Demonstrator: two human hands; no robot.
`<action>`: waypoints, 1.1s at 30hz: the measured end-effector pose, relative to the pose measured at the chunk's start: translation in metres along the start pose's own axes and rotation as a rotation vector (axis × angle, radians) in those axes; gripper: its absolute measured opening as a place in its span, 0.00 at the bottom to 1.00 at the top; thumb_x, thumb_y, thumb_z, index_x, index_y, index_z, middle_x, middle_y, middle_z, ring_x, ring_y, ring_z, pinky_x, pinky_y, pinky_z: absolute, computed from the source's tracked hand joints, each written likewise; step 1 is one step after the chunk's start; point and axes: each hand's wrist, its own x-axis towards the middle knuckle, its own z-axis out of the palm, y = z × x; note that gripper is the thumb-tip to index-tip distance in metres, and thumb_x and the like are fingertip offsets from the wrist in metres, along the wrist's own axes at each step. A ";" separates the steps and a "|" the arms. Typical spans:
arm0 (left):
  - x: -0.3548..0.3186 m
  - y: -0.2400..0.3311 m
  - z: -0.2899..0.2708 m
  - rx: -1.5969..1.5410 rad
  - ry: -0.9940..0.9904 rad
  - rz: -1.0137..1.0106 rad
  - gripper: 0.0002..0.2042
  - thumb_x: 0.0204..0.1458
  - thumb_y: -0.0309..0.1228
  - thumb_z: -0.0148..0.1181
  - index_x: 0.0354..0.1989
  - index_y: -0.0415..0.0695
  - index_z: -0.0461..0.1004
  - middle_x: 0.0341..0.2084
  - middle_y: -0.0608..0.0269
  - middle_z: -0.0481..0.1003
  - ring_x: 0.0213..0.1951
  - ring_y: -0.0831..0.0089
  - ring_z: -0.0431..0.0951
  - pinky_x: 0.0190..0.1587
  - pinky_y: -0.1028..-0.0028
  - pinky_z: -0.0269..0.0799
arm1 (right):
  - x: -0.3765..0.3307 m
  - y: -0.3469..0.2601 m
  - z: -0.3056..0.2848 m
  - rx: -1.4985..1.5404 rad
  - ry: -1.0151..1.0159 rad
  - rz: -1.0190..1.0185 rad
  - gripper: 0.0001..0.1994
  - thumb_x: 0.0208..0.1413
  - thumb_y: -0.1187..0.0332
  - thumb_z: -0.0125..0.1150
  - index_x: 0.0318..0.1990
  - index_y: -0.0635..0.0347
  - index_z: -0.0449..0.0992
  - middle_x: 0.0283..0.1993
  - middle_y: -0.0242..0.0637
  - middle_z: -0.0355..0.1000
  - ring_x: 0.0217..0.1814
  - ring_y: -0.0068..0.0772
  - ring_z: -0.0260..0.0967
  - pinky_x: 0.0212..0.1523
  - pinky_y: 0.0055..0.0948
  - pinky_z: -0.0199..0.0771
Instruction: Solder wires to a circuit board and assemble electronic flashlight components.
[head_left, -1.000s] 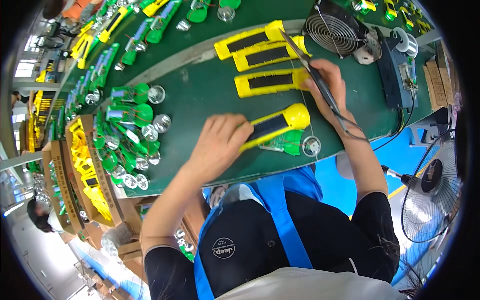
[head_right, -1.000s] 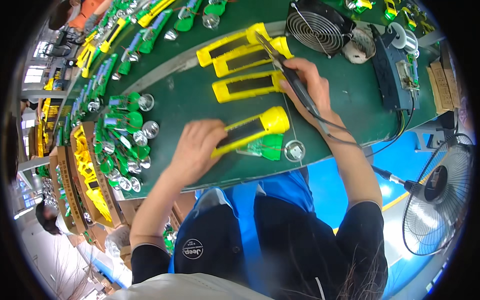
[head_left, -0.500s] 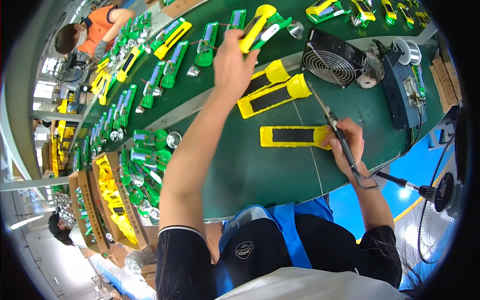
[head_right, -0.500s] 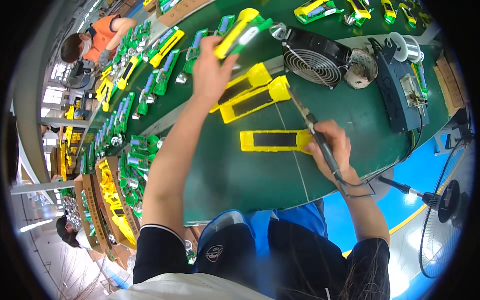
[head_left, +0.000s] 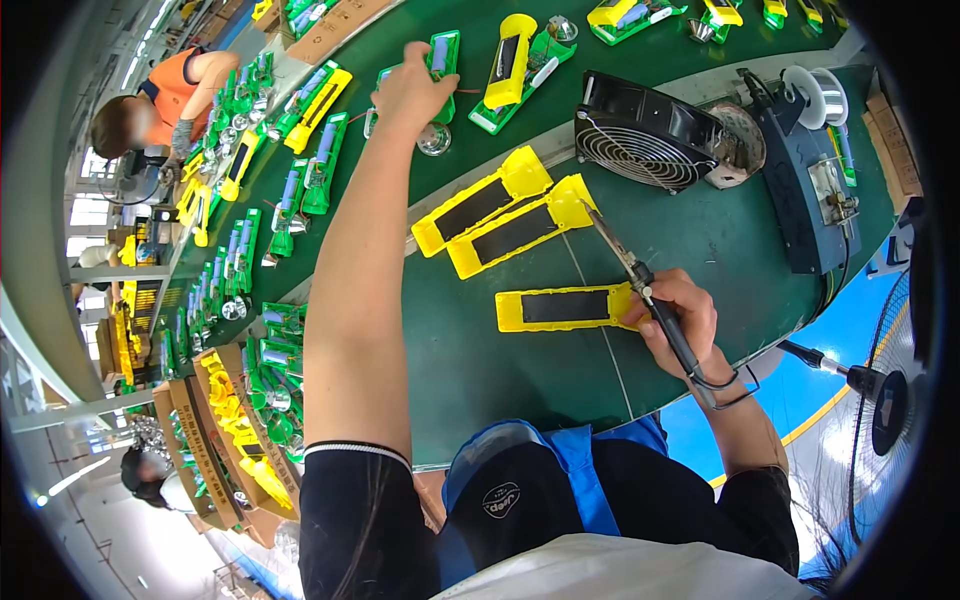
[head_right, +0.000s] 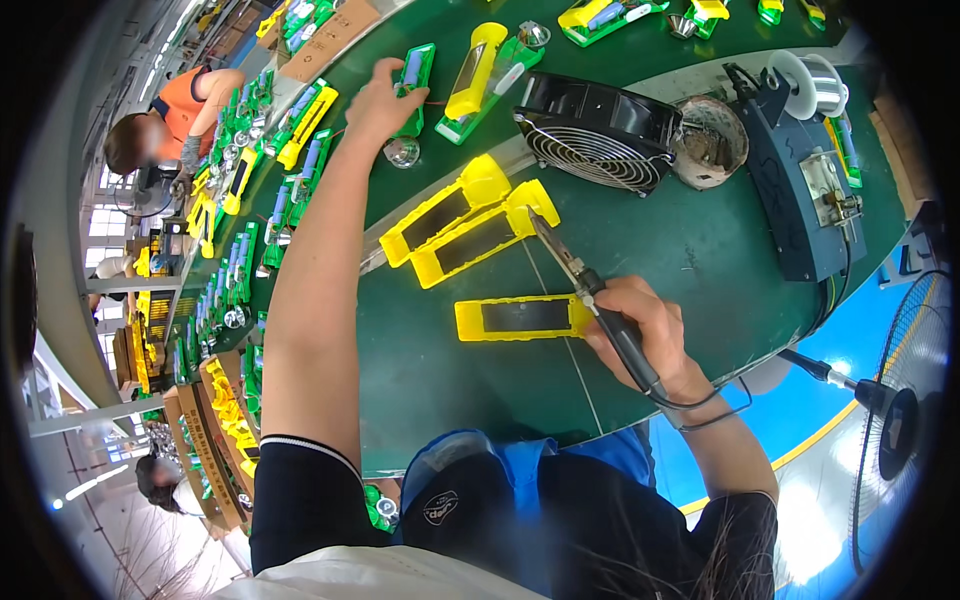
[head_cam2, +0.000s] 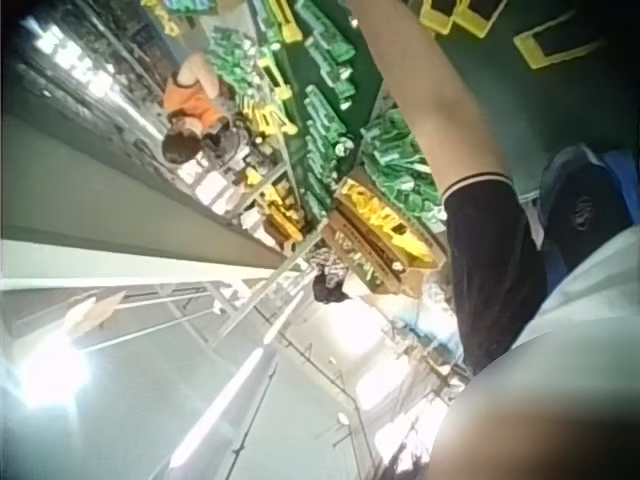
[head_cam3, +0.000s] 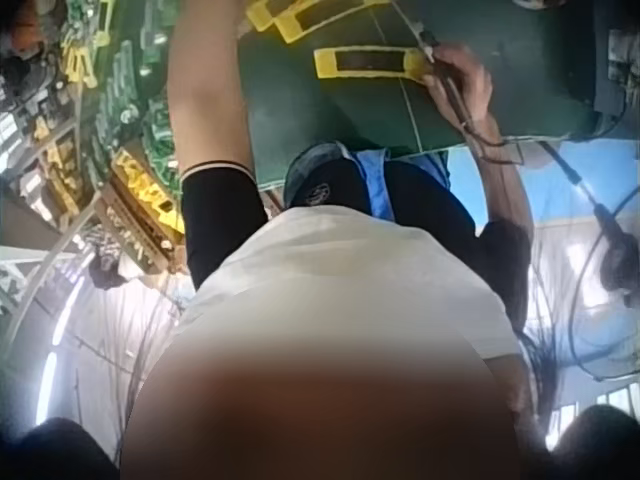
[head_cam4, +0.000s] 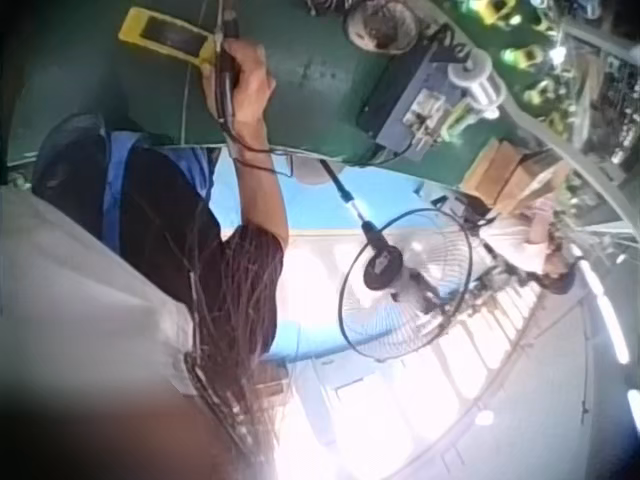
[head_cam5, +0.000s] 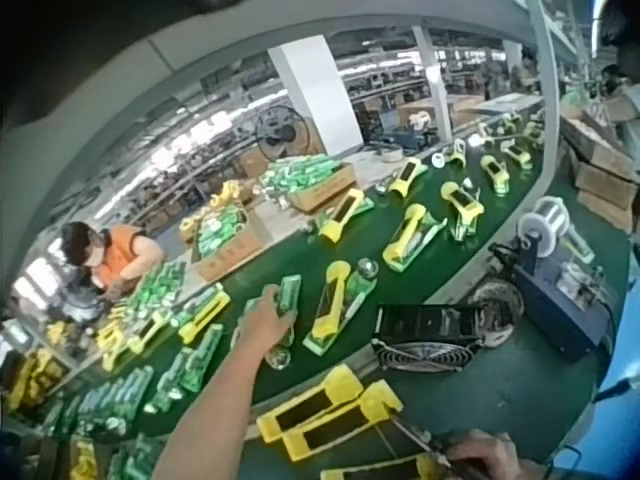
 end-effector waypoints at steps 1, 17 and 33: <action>-0.004 0.004 -0.003 -0.060 -0.134 -0.033 0.23 0.46 0.42 0.59 0.50 0.51 0.63 0.38 0.51 0.74 0.42 0.52 0.74 0.45 0.61 0.68 | 0.000 -0.002 0.000 -0.007 -0.004 -0.001 0.15 0.55 0.68 0.56 0.45 0.63 0.61 0.27 0.40 0.73 0.37 0.33 0.65 0.40 0.33 0.66; -0.319 0.003 -0.177 -1.226 -0.738 -0.427 0.28 0.58 0.39 0.49 0.64 0.45 0.50 0.43 0.59 0.69 0.46 0.75 0.70 0.49 0.76 0.62 | 0.026 -0.002 0.034 0.077 -0.160 0.071 0.15 0.56 0.75 0.51 0.50 0.62 0.58 0.40 0.46 0.71 0.42 0.35 0.73 0.44 0.30 0.72; -0.298 0.058 -0.116 -0.774 -0.294 0.554 0.09 0.38 0.20 0.62 0.29 0.42 0.70 0.29 0.61 0.68 0.32 0.62 0.71 0.33 0.68 0.69 | -0.057 -0.039 -0.026 0.753 0.207 0.458 0.15 0.54 0.59 0.54 0.40 0.60 0.63 0.39 0.46 0.66 0.30 0.24 0.56 0.44 0.29 0.59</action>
